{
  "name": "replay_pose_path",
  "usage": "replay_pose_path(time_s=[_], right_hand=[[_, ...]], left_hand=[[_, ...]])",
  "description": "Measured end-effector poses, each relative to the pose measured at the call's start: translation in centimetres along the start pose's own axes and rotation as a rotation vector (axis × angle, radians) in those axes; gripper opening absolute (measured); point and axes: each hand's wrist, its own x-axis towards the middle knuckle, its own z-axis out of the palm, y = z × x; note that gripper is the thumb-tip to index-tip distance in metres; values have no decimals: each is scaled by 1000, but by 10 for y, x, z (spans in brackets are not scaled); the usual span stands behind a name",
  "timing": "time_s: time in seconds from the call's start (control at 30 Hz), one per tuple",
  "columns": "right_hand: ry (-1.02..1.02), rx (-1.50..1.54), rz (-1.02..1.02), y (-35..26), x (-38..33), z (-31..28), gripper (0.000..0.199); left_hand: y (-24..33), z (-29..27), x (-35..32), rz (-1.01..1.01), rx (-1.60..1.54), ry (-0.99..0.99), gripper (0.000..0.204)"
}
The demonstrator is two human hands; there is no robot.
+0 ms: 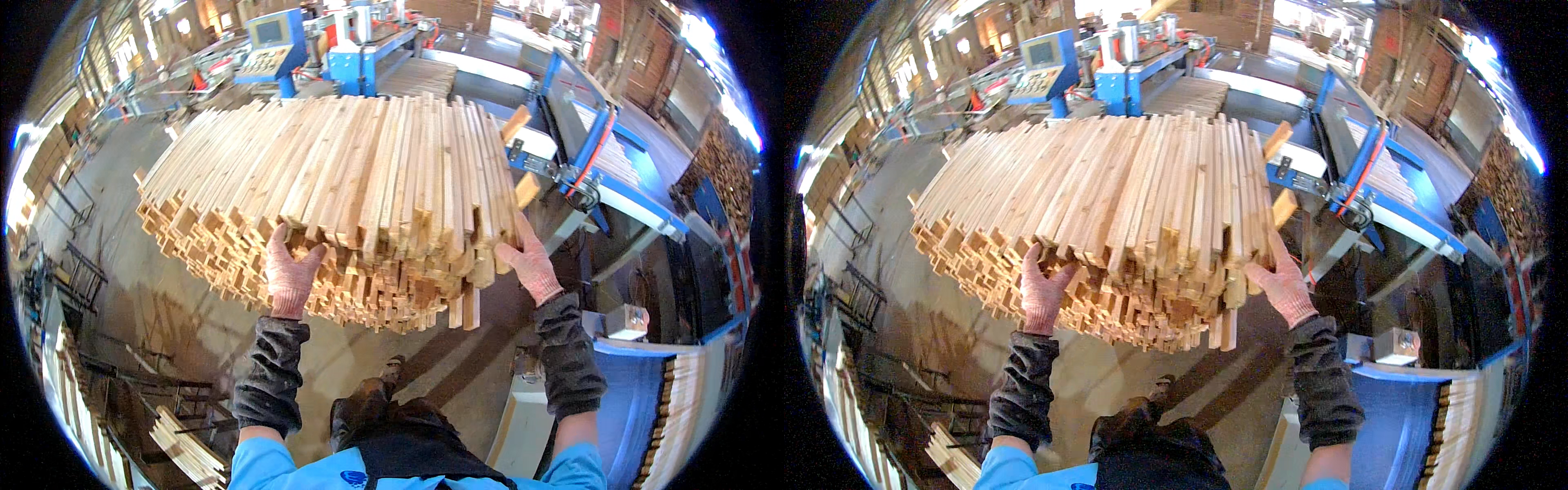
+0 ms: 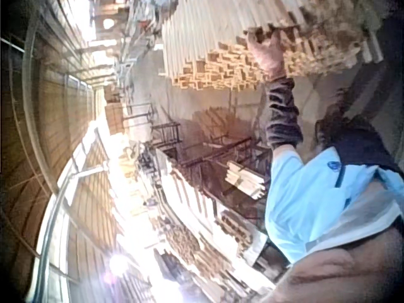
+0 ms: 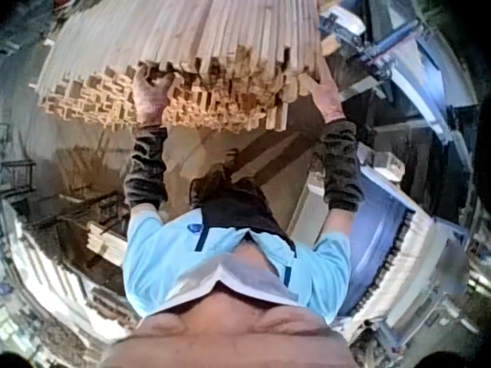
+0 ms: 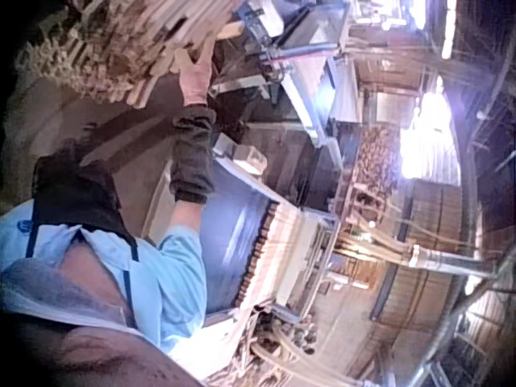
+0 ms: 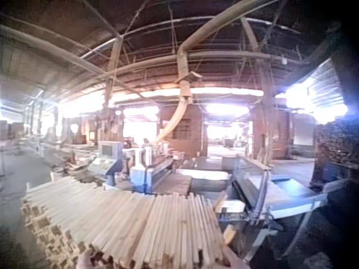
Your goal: The person repeatedly picks up stacks of small wooden planks from a metal table and places them onto a moving conveyor belt. The person aligns the planks before feeding them into the machinery and then returns to the table to gather more planks.
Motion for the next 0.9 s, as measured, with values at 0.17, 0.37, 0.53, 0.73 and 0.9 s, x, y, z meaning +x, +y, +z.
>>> replay_pose_path(time_s=[0.17,0.37,0.53,0.73,0.9], right_hand=[[101,-317,-43,20,12,1,96],[76,-420,-85,33,13,-8,88],[-76,-561,57,-23,21,-8,100],[-153,-651,77,-19,32,-14,101],[-106,-615,-105,11,17,-19,99]], left_hand=[[15,6,5,-8,-24,-77,99],[-17,16,21,184,212,-30,87],[25,3,25,17,12,-150,60],[20,8,39,24,240,-116,62],[26,8,29,62,82,-138,54]])
